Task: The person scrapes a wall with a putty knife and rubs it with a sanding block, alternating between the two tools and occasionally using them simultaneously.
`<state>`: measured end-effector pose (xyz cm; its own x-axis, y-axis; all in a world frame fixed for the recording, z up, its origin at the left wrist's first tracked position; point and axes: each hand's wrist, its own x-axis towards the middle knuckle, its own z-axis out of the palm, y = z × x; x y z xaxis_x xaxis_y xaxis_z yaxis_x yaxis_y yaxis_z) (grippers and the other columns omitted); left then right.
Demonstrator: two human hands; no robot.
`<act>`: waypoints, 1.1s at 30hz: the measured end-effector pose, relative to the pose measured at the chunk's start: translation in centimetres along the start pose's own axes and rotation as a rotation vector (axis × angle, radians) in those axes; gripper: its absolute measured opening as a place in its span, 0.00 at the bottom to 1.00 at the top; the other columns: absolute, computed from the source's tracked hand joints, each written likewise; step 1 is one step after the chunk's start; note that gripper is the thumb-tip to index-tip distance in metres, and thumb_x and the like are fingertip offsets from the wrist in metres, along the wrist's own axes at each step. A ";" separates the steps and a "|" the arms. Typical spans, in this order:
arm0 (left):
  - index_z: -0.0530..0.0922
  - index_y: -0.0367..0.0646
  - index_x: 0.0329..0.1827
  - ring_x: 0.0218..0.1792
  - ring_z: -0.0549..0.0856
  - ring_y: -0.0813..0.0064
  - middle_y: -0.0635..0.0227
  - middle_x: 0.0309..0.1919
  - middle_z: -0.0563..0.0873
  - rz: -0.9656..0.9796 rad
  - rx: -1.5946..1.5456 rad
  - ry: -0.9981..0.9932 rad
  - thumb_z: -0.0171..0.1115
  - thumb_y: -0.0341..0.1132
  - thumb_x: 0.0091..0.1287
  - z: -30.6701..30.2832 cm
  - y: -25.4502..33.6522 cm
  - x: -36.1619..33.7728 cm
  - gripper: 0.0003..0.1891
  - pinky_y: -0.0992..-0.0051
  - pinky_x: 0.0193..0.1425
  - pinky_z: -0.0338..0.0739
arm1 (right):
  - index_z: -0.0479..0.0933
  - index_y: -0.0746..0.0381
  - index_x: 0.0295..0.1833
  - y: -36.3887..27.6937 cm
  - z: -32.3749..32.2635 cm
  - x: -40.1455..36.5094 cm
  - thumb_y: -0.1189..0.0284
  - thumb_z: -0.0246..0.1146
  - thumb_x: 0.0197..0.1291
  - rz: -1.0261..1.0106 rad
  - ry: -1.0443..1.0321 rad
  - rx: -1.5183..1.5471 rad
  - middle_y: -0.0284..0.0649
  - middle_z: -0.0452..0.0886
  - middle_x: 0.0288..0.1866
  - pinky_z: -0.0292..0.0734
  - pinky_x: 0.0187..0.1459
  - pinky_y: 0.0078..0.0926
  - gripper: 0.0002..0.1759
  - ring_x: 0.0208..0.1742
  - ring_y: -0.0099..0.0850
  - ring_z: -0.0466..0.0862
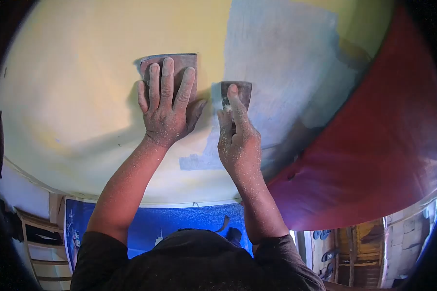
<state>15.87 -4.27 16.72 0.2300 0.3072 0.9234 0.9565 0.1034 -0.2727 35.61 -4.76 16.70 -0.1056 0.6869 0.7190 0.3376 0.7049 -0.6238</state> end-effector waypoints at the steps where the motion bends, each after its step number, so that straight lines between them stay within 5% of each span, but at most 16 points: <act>1: 0.76 0.56 0.87 0.90 0.64 0.44 0.48 0.89 0.69 0.003 0.000 0.001 0.64 0.63 0.80 0.0 0.0 -0.1 0.37 0.38 0.91 0.41 | 0.73 0.59 0.86 0.5 0.2 -0.4 0.75 0.68 0.82 -0.010 0.007 -0.028 0.61 0.87 0.70 0.89 0.58 0.41 0.31 0.63 0.51 0.94; 23: 0.79 0.56 0.85 0.88 0.67 0.45 0.49 0.88 0.72 0.009 0.010 0.035 0.60 0.63 0.81 0.2 0.0 0.4 0.35 0.39 0.91 0.46 | 0.71 0.61 0.87 0.1 0.2 0.9 0.74 0.66 0.83 -0.114 0.055 -0.050 0.60 0.82 0.78 0.88 0.63 0.41 0.31 0.70 0.51 0.91; 26: 0.79 0.57 0.85 0.88 0.67 0.45 0.49 0.87 0.73 0.007 0.006 0.016 0.59 0.63 0.82 -0.1 0.2 0.1 0.34 0.39 0.91 0.46 | 0.70 0.60 0.87 -1.6 -0.4 1.4 0.74 0.66 0.83 0.070 -0.010 0.055 0.58 0.82 0.79 0.88 0.63 0.41 0.31 0.69 0.52 0.91; 33: 0.78 0.56 0.85 0.89 0.67 0.46 0.50 0.88 0.71 0.010 0.009 0.024 0.60 0.63 0.82 0.2 0.1 0.3 0.35 0.39 0.91 0.45 | 0.71 0.59 0.88 -0.3 -0.1 1.3 0.74 0.67 0.83 -0.057 0.040 -0.060 0.58 0.84 0.76 0.89 0.62 0.41 0.32 0.66 0.52 0.93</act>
<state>15.98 -3.99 16.98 0.2439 0.2852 0.9269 0.9525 0.1094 -0.2842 35.44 -4.10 17.90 -0.0896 0.6373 0.7654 0.3878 0.7302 -0.5626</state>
